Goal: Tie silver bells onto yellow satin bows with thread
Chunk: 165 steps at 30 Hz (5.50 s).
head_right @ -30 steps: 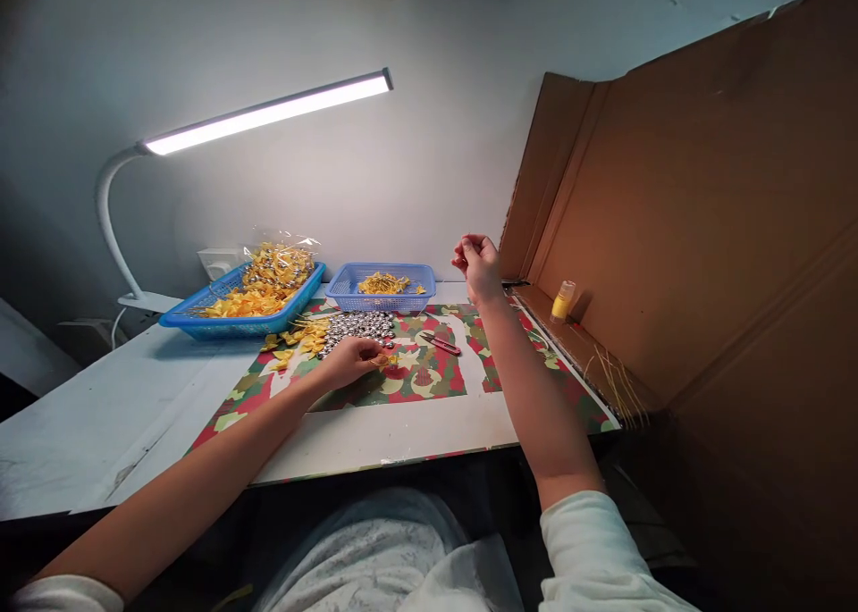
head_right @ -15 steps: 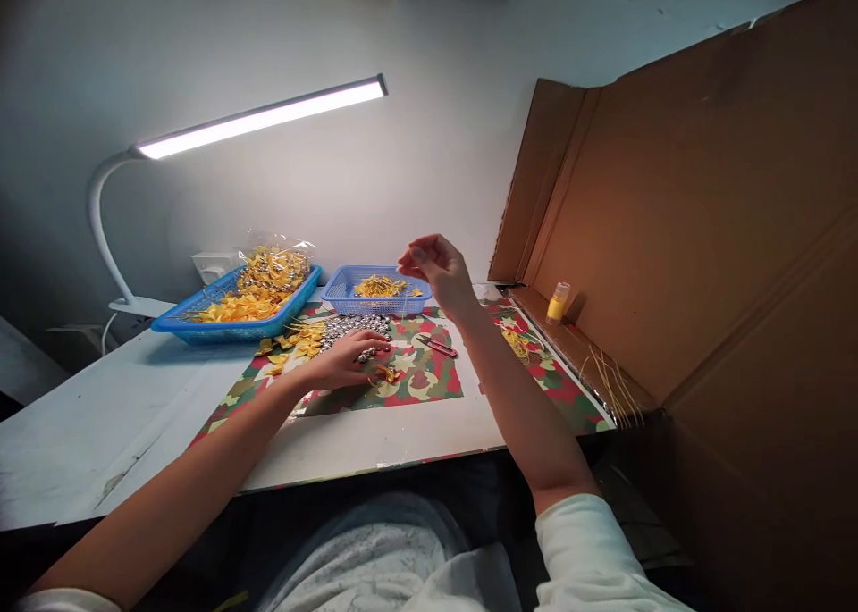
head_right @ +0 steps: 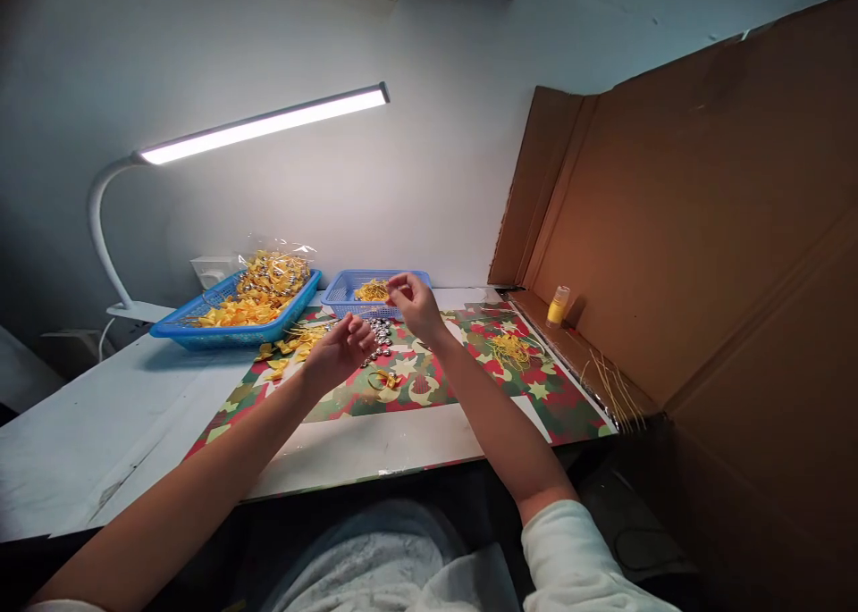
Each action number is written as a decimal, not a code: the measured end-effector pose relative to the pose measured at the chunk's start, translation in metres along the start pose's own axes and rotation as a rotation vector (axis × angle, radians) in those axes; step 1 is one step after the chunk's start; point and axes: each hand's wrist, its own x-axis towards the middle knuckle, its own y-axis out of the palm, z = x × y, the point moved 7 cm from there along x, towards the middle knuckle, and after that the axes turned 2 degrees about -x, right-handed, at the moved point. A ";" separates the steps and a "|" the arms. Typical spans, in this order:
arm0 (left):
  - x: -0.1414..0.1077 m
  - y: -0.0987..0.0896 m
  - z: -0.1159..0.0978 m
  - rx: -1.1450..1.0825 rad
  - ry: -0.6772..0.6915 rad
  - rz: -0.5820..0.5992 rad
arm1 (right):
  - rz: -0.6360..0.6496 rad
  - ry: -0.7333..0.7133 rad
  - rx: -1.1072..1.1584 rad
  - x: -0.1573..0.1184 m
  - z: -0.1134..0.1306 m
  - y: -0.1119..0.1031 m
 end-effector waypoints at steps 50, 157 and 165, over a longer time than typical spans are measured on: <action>0.000 -0.026 0.034 0.424 -0.190 0.099 | 0.222 -0.387 -0.522 -0.050 -0.033 0.011; 0.004 -0.034 -0.017 0.394 0.152 -0.352 | 0.370 -0.054 -0.587 -0.055 -0.069 0.024; 0.007 -0.044 -0.027 0.307 0.234 -0.413 | 0.410 -0.100 -0.703 -0.057 -0.075 0.025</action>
